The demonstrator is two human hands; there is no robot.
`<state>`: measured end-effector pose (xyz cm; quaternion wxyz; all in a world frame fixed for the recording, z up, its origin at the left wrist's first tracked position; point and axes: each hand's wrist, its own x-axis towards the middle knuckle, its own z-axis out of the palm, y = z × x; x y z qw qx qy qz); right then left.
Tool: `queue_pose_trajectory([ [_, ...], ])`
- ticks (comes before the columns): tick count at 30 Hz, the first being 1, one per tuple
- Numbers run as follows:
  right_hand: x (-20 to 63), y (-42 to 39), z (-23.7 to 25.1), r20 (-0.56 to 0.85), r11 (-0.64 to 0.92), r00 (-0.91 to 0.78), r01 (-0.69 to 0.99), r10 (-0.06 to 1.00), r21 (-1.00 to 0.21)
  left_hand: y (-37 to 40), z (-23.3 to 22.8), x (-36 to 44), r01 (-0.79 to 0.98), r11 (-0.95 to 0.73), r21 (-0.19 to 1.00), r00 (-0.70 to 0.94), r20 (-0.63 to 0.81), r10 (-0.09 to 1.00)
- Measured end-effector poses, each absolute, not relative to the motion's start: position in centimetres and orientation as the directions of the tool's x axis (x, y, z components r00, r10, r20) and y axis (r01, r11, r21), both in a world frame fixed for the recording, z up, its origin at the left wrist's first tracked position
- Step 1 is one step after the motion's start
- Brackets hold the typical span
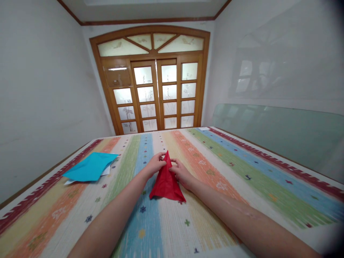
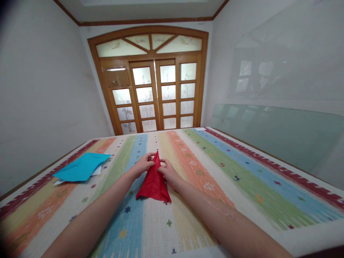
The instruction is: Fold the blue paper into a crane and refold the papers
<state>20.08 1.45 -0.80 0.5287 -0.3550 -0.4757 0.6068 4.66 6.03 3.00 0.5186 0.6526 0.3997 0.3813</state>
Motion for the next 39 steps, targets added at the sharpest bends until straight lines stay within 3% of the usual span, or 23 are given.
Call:
queue_pose_trajectory([
  [6,20.3,1.2,-0.2,0.145,0.063,-0.199,-0.371,0.969,-0.927,5.9,2.7,4.0,0.047,-0.058,0.997,0.421,0.033,0.906],
  [12,20.6,1.7,-0.9,0.233,0.201,-0.115,-0.236,0.966,-0.951,6.1,3.3,3.6,0.009,-0.104,0.995,0.466,0.087,0.88],
  [23,21.2,2.5,-1.6,0.124,0.112,-0.071,-0.154,0.99,-0.982,6.5,2.7,3.7,0.034,-0.007,0.999,0.455,-0.009,0.891],
  [28,21.0,2.3,-1.4,0.161,0.144,-0.082,-0.178,0.984,-0.973,5.9,3.2,3.4,0.172,-0.142,0.975,0.496,0.038,0.867],
  [34,21.2,2.6,-1.7,0.201,0.194,-0.037,-0.15,0.979,-0.969,5.8,3.2,3.3,0.342,-0.399,0.851,0.582,0.141,0.801],
  [39,21.4,2.8,-1.6,0.214,0.213,0.004,-0.137,0.977,-0.967,6.0,3.3,3.2,0.315,-0.343,0.885,0.578,0.108,0.809],
])
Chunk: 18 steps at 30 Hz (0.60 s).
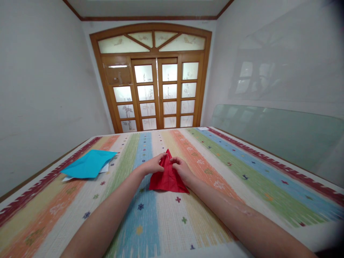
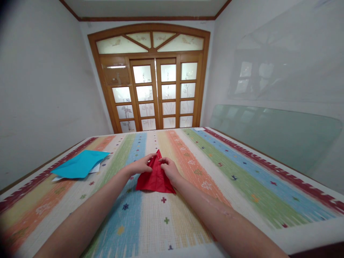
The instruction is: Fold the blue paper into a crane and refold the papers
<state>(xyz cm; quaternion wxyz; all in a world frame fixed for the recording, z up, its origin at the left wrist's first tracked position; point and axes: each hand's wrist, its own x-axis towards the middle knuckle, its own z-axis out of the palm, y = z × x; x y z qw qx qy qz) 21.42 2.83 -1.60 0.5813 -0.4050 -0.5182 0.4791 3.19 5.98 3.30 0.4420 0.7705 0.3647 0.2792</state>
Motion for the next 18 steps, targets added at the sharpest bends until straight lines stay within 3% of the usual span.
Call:
queue_pose_trajectory([
  [3,21.4,2.7,-1.3,0.213,0.211,0.001,-0.13,0.977,-0.969,6.4,3.4,2.9,0.28,-0.237,0.93,0.587,0.03,0.809],
  [11,21.3,2.6,-1.3,0.222,0.218,-0.006,-0.148,0.975,-0.965,6.9,3.5,2.8,0.236,-0.268,0.934,0.481,0.127,0.868],
  [18,21.2,2.3,-0.8,0.106,0.092,-0.051,-0.222,0.993,-0.971,6.1,4.5,2.9,0.149,-0.233,0.961,0.452,0.144,0.881],
])
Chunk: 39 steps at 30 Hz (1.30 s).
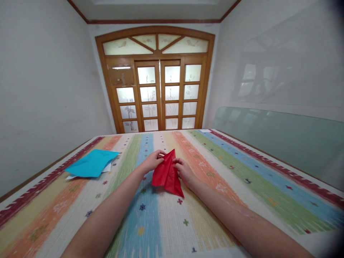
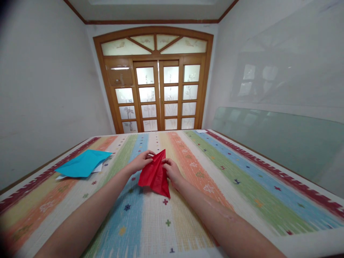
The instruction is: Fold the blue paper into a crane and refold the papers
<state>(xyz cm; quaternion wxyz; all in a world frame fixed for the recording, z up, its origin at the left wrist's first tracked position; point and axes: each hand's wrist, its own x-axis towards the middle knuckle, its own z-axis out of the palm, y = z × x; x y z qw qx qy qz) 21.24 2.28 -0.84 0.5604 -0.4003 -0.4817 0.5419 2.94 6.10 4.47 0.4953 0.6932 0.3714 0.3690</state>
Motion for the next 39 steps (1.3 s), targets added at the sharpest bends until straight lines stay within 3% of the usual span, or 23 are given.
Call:
queue_pose_trajectory([
  [7,21.0,1.8,-0.5,0.172,0.149,-0.09,-0.22,0.981,-0.964,6.8,4.2,2.8,0.181,-0.258,0.949,0.379,0.175,0.909],
  [13,21.0,2.2,-1.1,0.194,0.183,-0.038,-0.194,0.98,-0.964,7.6,3.5,2.6,0.283,-0.265,0.922,0.197,0.214,0.957],
  [17,21.1,2.4,-0.9,0.234,0.228,-0.007,-0.194,0.972,-0.954,7.5,3.9,2.3,0.202,-0.209,0.957,0.134,0.184,0.974],
  [24,21.2,2.1,-0.4,0.167,0.154,-0.033,-0.244,0.985,-0.957,7.6,4.0,1.9,0.127,-0.151,0.98,0.033,0.148,0.989],
  [32,21.4,2.4,-1.0,0.208,0.194,-0.049,-0.208,0.977,-0.959,8.3,2.5,1.7,0.228,-0.284,0.931,-0.153,0.322,0.934],
  [36,21.5,2.6,-1.2,0.228,0.218,-0.059,-0.152,0.972,-0.964,8.1,2.6,1.3,0.261,-0.254,0.931,-0.168,0.303,0.938],
  [39,21.5,2.7,-1.3,0.327,0.329,-0.065,0.026,0.943,-0.944,8.0,2.5,1.1,0.288,-0.183,0.94,-0.15,0.233,0.961],
])
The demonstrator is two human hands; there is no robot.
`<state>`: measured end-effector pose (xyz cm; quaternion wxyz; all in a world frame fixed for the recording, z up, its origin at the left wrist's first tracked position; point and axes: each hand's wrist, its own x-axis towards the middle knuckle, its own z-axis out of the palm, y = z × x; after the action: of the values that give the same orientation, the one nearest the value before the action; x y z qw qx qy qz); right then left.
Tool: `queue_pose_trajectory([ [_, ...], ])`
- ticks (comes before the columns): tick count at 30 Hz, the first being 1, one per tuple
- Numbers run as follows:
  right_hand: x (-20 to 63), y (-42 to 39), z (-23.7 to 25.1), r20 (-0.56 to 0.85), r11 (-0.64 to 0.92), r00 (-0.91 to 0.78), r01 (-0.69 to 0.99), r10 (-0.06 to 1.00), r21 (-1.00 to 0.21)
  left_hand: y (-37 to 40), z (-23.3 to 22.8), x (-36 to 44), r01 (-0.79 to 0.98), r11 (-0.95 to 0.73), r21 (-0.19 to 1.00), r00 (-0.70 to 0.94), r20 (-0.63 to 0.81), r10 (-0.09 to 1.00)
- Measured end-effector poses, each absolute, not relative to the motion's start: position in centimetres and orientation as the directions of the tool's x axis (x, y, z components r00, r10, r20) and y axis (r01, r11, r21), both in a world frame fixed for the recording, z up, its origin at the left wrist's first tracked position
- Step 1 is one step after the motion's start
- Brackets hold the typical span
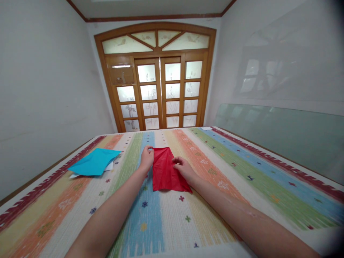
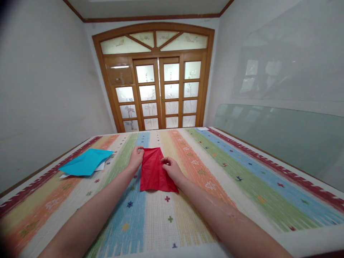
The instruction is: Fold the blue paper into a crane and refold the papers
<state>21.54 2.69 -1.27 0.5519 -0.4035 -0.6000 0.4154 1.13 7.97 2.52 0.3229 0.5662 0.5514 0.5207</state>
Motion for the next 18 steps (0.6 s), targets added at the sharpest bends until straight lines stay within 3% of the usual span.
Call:
queue_pose_trajectory([
  [3,21.7,2.5,-1.3,0.467,0.481,-0.12,0.281,0.876,-0.83,8.1,1.7,1.2,0.356,-0.156,0.922,-0.111,0.207,0.972],
  [7,21.8,1.6,-0.9,0.544,0.587,-0.25,0.51,0.801,-0.629,8.7,-0.1,1.1,0.485,-0.254,0.837,-0.093,0.338,0.936],
  [13,21.7,-0.1,1.0,0.378,0.653,-0.535,0.664,0.755,-0.364,9.4,-1.4,0.3,0.672,-0.242,0.7,-0.056,0.374,0.926],
  [18,22.0,-0.4,2.1,0.282,0.681,-0.621,0.654,0.732,-0.328,9.6,-1.6,-0.1,0.715,-0.226,0.661,-0.05,0.371,0.927],
])
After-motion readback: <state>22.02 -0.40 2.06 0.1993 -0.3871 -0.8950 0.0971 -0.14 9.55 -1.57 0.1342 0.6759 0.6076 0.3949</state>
